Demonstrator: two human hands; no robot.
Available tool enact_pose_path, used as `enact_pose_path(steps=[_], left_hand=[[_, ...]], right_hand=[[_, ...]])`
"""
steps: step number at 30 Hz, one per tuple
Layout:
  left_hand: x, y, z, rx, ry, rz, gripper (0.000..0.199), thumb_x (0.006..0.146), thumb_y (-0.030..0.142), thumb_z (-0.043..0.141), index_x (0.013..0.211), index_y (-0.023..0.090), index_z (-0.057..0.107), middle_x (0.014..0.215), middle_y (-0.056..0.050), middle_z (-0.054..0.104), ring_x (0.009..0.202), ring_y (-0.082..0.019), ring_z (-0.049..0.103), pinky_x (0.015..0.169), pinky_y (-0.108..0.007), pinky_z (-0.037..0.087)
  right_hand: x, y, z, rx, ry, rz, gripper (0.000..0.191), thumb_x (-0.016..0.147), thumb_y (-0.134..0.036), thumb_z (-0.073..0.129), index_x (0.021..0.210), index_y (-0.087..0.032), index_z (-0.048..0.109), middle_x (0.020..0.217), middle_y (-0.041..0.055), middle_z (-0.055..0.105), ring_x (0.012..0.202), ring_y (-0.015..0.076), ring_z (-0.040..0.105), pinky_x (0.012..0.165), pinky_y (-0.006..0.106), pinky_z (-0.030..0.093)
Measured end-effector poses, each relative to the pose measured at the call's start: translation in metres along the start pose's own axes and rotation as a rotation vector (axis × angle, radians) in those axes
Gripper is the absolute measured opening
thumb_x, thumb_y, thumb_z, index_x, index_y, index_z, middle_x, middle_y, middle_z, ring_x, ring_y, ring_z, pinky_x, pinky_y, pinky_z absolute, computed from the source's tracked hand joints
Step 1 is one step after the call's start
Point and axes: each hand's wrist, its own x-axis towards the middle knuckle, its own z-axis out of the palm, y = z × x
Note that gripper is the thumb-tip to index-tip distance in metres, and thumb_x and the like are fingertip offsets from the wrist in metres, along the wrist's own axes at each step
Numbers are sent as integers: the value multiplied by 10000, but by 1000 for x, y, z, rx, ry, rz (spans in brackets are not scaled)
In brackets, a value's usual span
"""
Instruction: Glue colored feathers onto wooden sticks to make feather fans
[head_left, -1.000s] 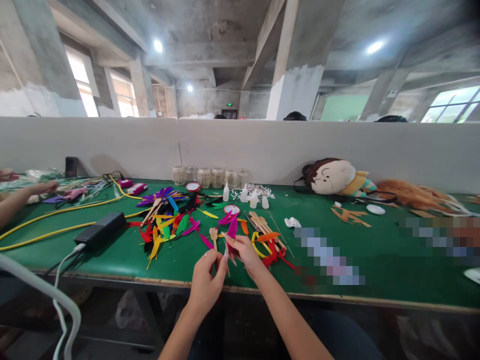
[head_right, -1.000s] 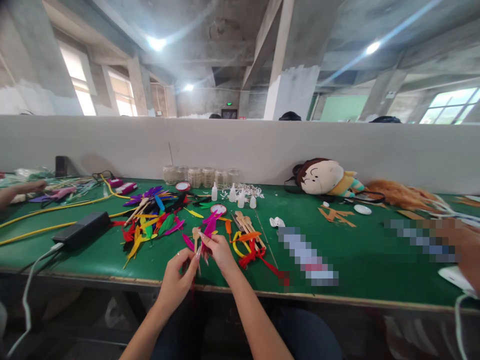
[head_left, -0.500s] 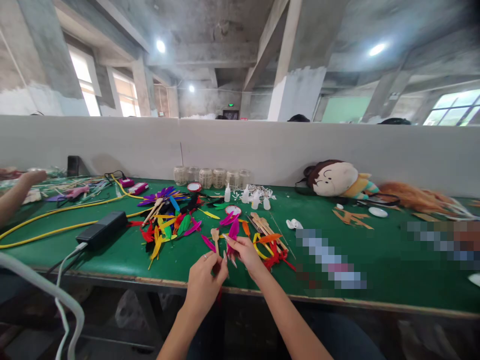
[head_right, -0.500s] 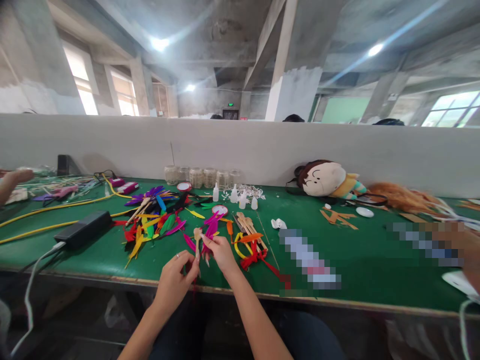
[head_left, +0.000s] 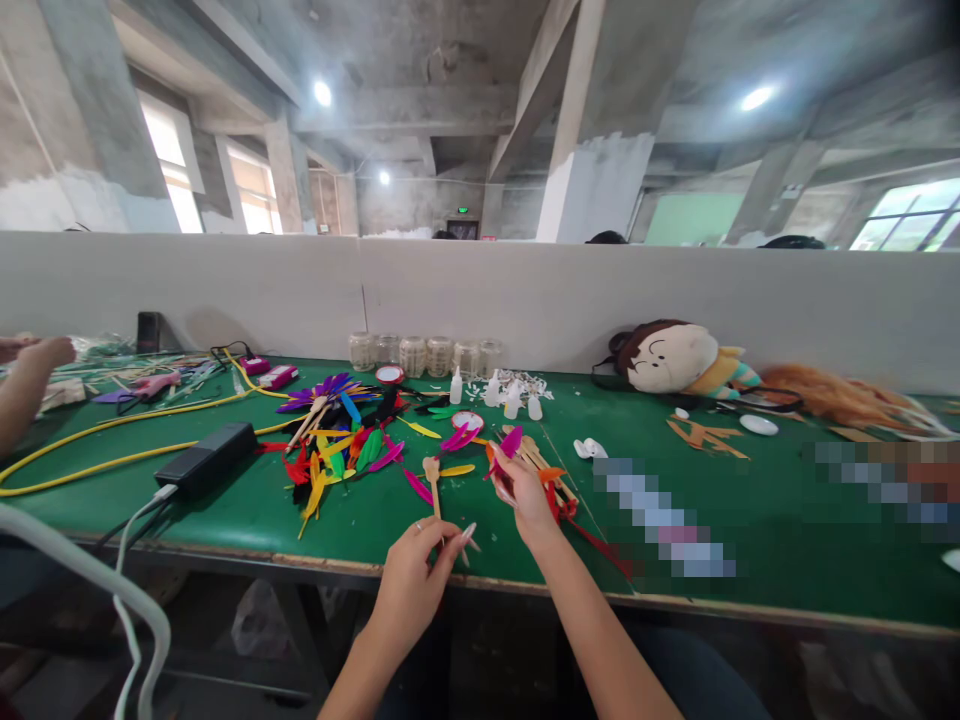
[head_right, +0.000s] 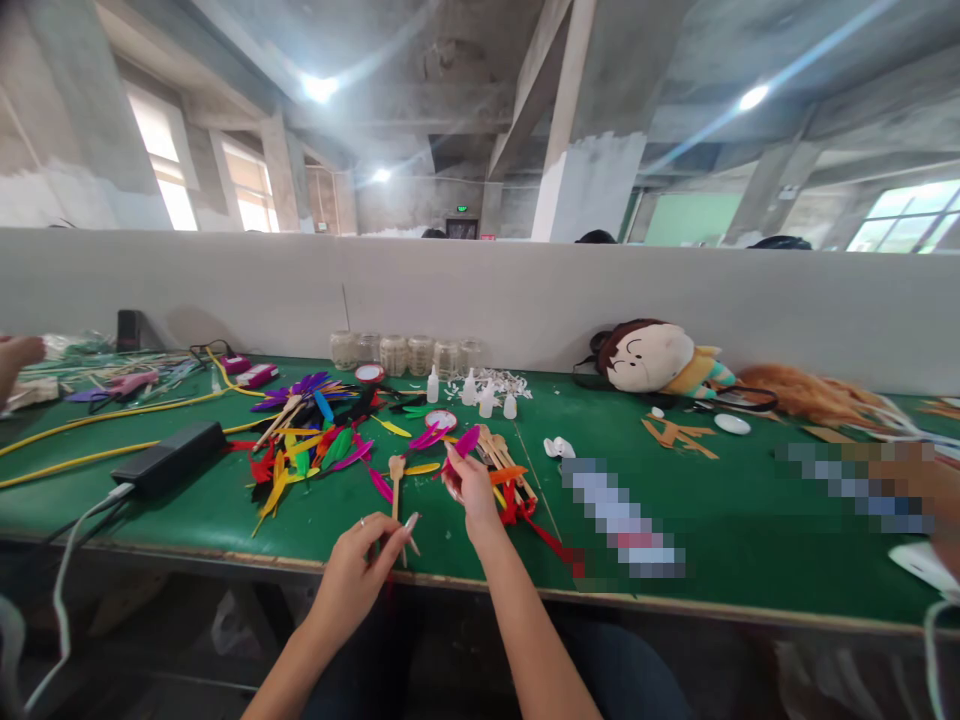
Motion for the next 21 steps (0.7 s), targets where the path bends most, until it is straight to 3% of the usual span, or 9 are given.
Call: enact_pose_path(steps=[3,7,9,12,15,19,21], left_hand=[[-4,-2,1,-70,-86,34,193,827,300,492,787,186,642,702,-20,625,652,-113,538,594,-199,394],[-6,4,1,-43,-158,109,249,733,401,596,627,182,651,570,-12,592,586,-119,511,541,-206,382],[-4,10,0,-28,-163,153,294,759,396,567,572,178,630,587,-14,602,605,-117,517,569,-212,388],[3,14,-3,-13,-168,180,292,845,324,454,665,197,645,754,-16,639,732,-118,548,690,-228,406],[13,11,-6,81,-91,101,281,858,320,410,727,192,624,787,-25,612,769,-128,547,720,-240,414],[25,-3,-8,285,-55,-33,299,840,416,403,721,197,568,742,-12,578,701,-135,552,627,-232,422],[32,-10,-7,435,-28,-90,322,834,458,386,804,191,563,797,-33,592,771,-164,566,647,-248,428]], right_hand=[[1,-5,-5,80,56,25,374,524,-493,693,472,-185,486,352,-72,444,307,31,320,337,206,184],[-2,-7,-4,124,44,57,379,509,-472,711,443,-181,477,325,-78,407,297,26,295,331,206,157],[-2,-5,-4,122,22,62,385,508,-477,710,438,-181,472,318,-77,400,294,27,290,330,207,147],[-2,-4,-3,104,24,74,383,502,-496,704,466,-182,487,334,-69,430,303,33,310,334,203,158],[-3,-4,-2,71,18,87,394,506,-530,686,491,-181,504,346,-59,458,301,35,310,337,205,162],[-4,-6,-1,60,-12,68,407,521,-553,667,479,-183,505,338,-61,442,289,31,283,337,215,147],[-3,-5,0,31,-20,60,430,534,-567,652,437,-188,475,321,-61,418,282,33,275,338,223,145]])
